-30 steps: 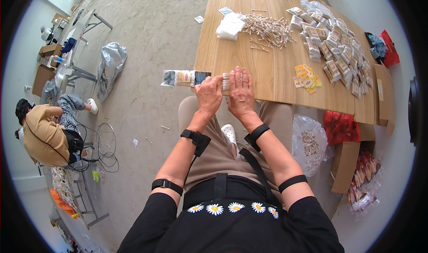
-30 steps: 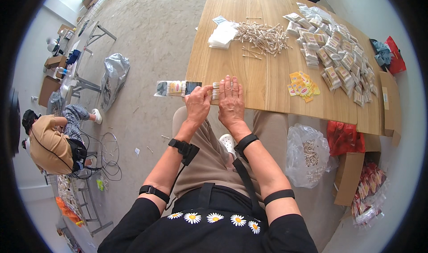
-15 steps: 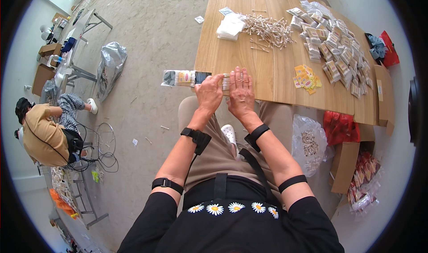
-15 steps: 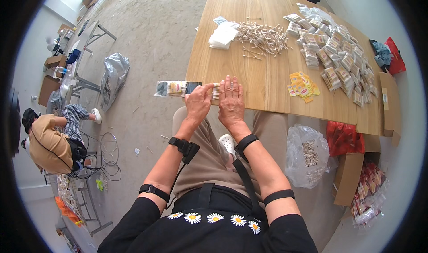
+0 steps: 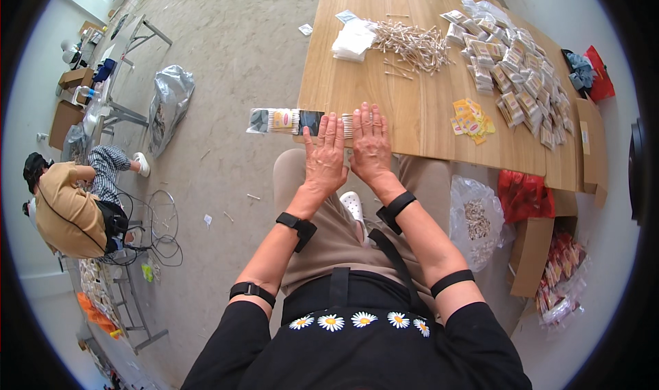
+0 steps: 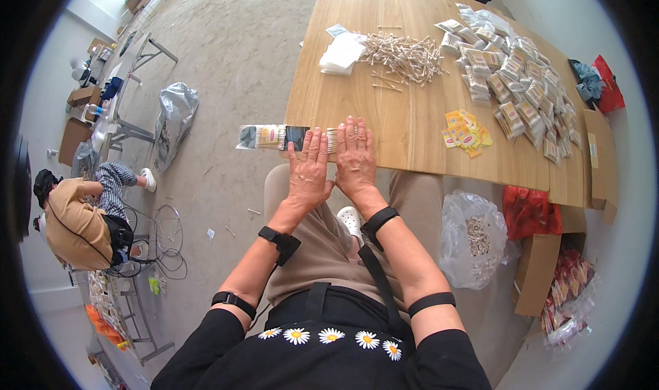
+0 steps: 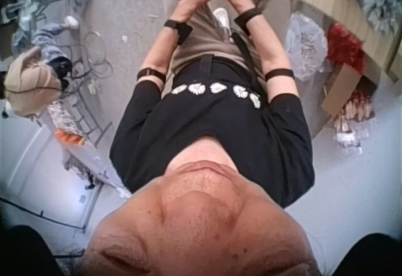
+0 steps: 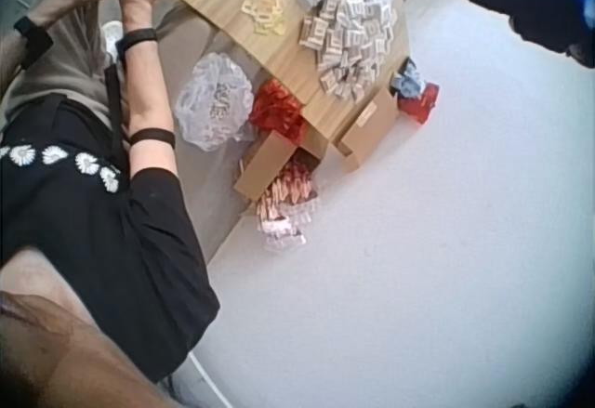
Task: The person is seen taking cotton swabs and packing them into small plastic bags.
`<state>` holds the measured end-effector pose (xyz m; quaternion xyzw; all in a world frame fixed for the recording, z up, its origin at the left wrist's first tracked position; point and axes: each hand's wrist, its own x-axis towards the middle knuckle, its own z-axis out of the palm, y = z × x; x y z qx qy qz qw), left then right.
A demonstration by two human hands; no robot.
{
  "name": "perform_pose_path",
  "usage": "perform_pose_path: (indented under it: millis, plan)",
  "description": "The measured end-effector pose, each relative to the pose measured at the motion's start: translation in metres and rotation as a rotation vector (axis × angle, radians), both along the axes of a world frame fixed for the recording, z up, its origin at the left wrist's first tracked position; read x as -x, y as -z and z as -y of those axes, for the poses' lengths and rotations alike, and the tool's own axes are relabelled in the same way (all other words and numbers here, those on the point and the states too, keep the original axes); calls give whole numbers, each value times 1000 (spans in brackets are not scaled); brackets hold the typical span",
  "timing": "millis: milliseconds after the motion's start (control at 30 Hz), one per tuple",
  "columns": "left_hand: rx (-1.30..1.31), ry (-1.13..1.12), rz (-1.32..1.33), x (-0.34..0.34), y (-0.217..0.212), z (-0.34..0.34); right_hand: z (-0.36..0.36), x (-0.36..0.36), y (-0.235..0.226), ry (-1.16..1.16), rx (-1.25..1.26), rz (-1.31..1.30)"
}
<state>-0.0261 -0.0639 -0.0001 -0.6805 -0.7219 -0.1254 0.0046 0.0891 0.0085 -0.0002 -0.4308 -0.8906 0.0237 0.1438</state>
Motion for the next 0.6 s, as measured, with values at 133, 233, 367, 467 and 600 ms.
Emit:
perform_pose_path:
  millis: [133,233,367,467,600]
  plan:
    - [-16,-20,-5,-3,5,-2,1,-7,-1,-83,37,-38]
    - [12,-29,-5,-3,1,-2,1,-9,-5,-132,70,-41]
    - [22,-36,34,-6,-5,-8,1,-7,6,-97,35,-61]
    - [-7,-8,-54,-10,4,-18,0,-7,9,-91,-36,-51]
    - [-16,-19,-93,-8,9,-16,-2,-15,-8,-110,71,-17]
